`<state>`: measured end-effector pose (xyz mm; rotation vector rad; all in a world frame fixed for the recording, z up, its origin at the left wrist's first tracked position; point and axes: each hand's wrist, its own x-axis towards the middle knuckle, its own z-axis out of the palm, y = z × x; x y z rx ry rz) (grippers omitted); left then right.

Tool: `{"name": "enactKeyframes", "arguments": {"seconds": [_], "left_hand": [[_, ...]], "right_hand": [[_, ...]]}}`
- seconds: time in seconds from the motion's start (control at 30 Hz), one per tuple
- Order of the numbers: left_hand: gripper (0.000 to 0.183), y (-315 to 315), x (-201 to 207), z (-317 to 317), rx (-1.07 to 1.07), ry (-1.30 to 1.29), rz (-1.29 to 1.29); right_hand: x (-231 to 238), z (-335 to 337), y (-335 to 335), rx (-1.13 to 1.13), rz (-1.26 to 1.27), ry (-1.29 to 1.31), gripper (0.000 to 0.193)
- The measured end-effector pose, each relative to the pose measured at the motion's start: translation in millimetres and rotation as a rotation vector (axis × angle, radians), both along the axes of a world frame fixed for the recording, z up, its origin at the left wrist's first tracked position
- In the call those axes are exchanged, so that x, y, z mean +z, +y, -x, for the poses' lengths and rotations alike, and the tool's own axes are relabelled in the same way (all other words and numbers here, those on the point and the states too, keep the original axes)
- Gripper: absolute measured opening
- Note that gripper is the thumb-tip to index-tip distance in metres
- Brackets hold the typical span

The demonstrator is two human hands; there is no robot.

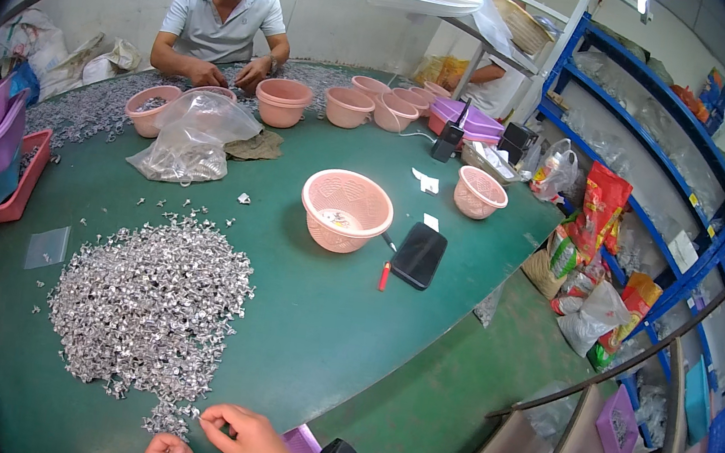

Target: Manually sort and inspect small metal components on a work table.

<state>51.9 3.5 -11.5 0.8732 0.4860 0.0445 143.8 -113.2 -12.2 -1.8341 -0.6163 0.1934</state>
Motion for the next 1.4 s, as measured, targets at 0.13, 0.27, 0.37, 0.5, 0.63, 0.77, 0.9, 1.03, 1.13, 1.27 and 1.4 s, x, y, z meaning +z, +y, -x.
{"name": "enactKeyframes", "arguments": {"seconds": [0.13, 0.27, 0.37, 0.5, 0.63, 0.77, 0.9, 1.03, 1.13, 1.27, 1.4], "left_hand": [[0.012, -1, -5, 1, 0.041, -0.029, -0.052], [0.009, -1, -1, 1, 0.009, -0.053, -0.016], [0.011, -3, -4, -5, -0.039, -0.069, 0.016], [0.012, -1, -4, 1, -0.068, -0.133, -0.030], [0.012, 1, -6, 5, -0.065, -0.148, -0.032], [0.012, 0, -5, 5, -0.061, -0.150, -0.035], [0.013, -1, -6, 3, -0.059, -0.148, -0.046], [0.013, -1, -6, 2, -0.050, -0.164, -0.054], [0.013, -1, -6, 4, -0.049, -0.148, -0.112], [0.014, 0, -6, 4, -0.077, -0.146, -0.169], [0.015, 0, -7, 4, -0.052, -0.168, -0.172]], "right_hand": [[8, 12, -7, 0.141, -0.108, 0.300, 0.014], [20, 11, -13, 0.198, -0.121, 0.233, 0.014], [15, 8, -20, 0.184, -0.183, 0.277, 0.014], [12, 11, -17, 0.217, -0.210, 0.211, 0.015], [14, 14, -17, 0.256, -0.209, 0.238, 0.017], [15, 16, -18, 0.251, -0.174, 0.223, 0.017], [17, 14, -17, 0.247, -0.164, 0.246, 0.016], [20, 12, -18, 0.270, -0.170, 0.228, 0.016], [21, 11, -19, 0.285, -0.144, 0.168, 0.015], [19, 12, -20, 0.267, -0.167, 0.184, 0.015], [16, 14, -19, 0.254, -0.186, 0.267, 0.015]]}}
